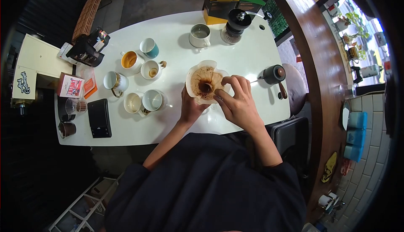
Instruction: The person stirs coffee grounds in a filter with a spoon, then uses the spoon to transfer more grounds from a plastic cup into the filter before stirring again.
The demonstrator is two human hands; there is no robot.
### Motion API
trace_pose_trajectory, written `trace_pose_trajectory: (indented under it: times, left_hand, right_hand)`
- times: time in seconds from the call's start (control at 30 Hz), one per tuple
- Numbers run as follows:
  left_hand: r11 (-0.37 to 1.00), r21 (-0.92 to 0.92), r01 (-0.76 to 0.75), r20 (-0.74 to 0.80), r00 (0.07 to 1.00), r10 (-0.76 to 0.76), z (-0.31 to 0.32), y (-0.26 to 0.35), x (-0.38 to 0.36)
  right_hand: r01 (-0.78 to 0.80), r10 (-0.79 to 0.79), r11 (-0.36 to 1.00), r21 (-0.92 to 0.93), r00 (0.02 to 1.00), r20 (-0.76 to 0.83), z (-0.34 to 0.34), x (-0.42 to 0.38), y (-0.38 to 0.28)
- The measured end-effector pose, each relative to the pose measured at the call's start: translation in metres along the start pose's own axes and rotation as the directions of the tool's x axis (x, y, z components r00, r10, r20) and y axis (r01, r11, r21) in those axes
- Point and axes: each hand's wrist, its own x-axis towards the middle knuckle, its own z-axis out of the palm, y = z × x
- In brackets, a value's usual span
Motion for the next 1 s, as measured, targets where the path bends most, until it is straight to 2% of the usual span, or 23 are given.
trace_pose_trajectory:
  times: [0.1, 0.23, 0.4, 0.63, 0.8, 0.83, 0.9, 1.0]
  left_hand:
    - [0.993, 0.106, -0.047, 0.007, 0.999, 0.047, -0.001, -0.002, 0.0]
    - [0.995, 0.096, -0.022, -0.026, 0.999, 0.025, 0.001, -0.008, -0.003]
    - [0.987, 0.131, 0.098, -0.015, 0.995, -0.097, 0.003, -0.011, -0.009]
    - [0.976, 0.16, 0.15, -0.036, 0.989, -0.147, 0.003, 0.001, -0.005]
    - [0.992, 0.113, 0.058, -0.06, 0.997, -0.052, 0.003, 0.019, 0.003]
    - [0.992, 0.116, 0.059, -0.059, 0.997, -0.053, 0.004, 0.019, 0.002]
    - [0.988, -0.021, 0.155, -0.058, 0.986, -0.156, 0.005, 0.017, 0.0]
    - [0.99, 0.044, 0.135, -0.054, 0.99, -0.132, 0.005, 0.007, -0.005]
  right_hand:
    - [-0.001, 0.0, 1.0, 0.022, 1.0, 0.024, 0.002, -0.001, -0.001]
    - [-0.028, 0.028, 0.996, 0.081, 1.0, -0.002, 0.003, 0.001, 0.0]
    - [-0.03, 0.028, 0.987, 0.159, 0.999, 0.014, 0.0, 0.001, 0.009]
    - [-0.083, 0.075, 0.958, 0.275, 0.996, 0.039, -0.006, -0.002, 0.027]
    - [-0.067, 0.061, 0.947, 0.313, 0.998, 0.029, -0.005, -0.001, 0.029]
    - [-0.07, 0.064, 0.944, 0.322, 0.998, 0.027, -0.005, -0.002, 0.028]
    - [-0.07, 0.066, 0.944, 0.323, 0.998, 0.021, -0.005, -0.002, 0.024]
    - [-0.075, 0.081, 0.946, 0.316, 0.997, -0.005, -0.006, -0.002, 0.019]
